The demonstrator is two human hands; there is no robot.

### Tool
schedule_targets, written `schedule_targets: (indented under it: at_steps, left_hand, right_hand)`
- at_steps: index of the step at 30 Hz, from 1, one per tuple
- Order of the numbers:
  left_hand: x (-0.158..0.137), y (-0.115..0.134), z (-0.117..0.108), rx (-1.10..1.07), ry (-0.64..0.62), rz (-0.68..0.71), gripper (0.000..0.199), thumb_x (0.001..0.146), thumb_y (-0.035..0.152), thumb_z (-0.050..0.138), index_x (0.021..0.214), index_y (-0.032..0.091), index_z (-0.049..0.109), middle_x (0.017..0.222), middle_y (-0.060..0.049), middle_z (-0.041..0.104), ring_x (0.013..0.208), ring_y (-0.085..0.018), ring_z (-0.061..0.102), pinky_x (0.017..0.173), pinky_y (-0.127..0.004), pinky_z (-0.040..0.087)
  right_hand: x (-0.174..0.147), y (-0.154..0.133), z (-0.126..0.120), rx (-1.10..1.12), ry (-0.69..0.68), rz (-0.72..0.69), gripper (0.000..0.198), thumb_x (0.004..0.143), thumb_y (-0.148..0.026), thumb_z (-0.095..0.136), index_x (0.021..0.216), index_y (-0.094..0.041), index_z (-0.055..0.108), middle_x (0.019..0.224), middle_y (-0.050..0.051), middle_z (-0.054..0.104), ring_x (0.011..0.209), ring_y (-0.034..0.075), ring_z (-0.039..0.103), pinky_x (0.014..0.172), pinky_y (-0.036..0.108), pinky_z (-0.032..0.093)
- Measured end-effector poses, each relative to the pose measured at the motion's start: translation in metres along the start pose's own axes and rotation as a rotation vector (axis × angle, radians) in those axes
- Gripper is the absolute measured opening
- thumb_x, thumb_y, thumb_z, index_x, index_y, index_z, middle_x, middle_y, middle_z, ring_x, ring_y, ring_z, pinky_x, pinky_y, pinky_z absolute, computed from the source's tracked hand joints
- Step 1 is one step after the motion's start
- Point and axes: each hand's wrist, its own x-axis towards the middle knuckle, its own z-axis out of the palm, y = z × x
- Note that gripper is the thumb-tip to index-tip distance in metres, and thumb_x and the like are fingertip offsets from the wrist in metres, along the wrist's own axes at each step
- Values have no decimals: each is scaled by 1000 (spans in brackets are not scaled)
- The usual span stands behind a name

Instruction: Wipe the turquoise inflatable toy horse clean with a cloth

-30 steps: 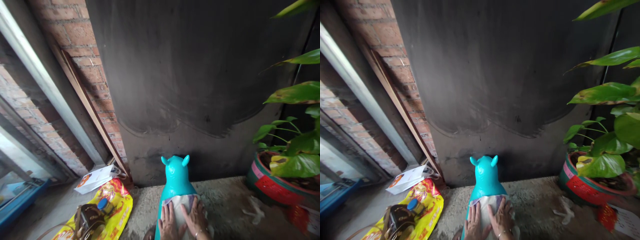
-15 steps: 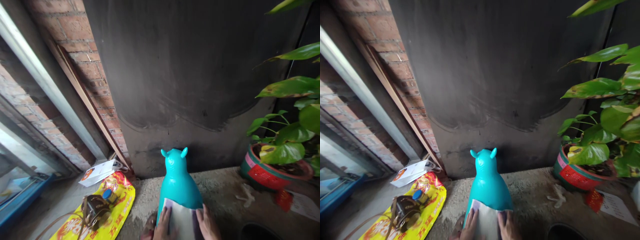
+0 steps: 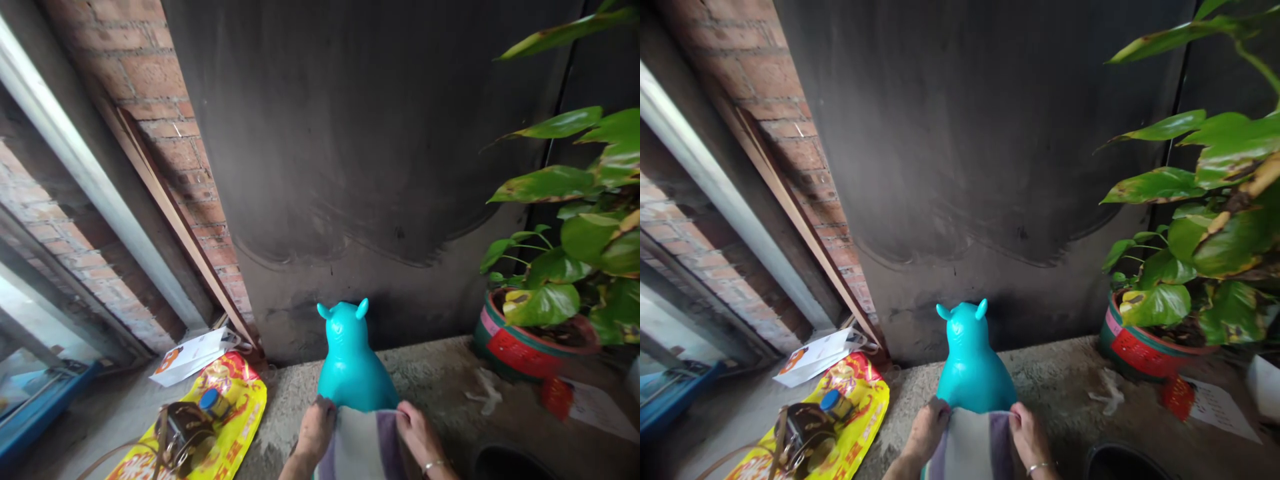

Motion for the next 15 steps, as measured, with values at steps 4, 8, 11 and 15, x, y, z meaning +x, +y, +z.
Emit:
schedule_targets:
  at_steps: [4,8,11,15]
  left_hand:
    - [4,12,-49,-100,133,56,24,82,14,43,83,17,67,86,-4,67,86,-17,62,80,-26,46]
    - [-2,31,-108,-171,268,163,19,84,26,44,81,18,61,86,-4,61,83,-17,58,78,-27,45]
    - [-18,40,-131,-197,281,262,24,86,37,44,78,21,60,85,-3,58,85,-17,56,79,-28,46]
    - [-54,30,-109,-144,139,232,22,85,32,44,77,23,63,87,-2,62,85,-17,58,79,-28,47]
  right_hand:
    - [29,-40,-45,101,14,-98,33,82,-32,33,81,-22,64,79,4,71,73,17,66,69,26,49]
    - [45,-78,-91,164,39,-243,34,88,-40,34,88,-22,63,88,4,66,80,17,63,74,28,46]
    - [35,-85,-109,191,56,-319,37,93,-46,33,91,-23,63,91,4,62,80,17,61,75,29,45]
    - [-12,-61,-92,112,0,-378,40,95,-45,32,85,-27,66,88,5,63,82,18,62,76,31,48]
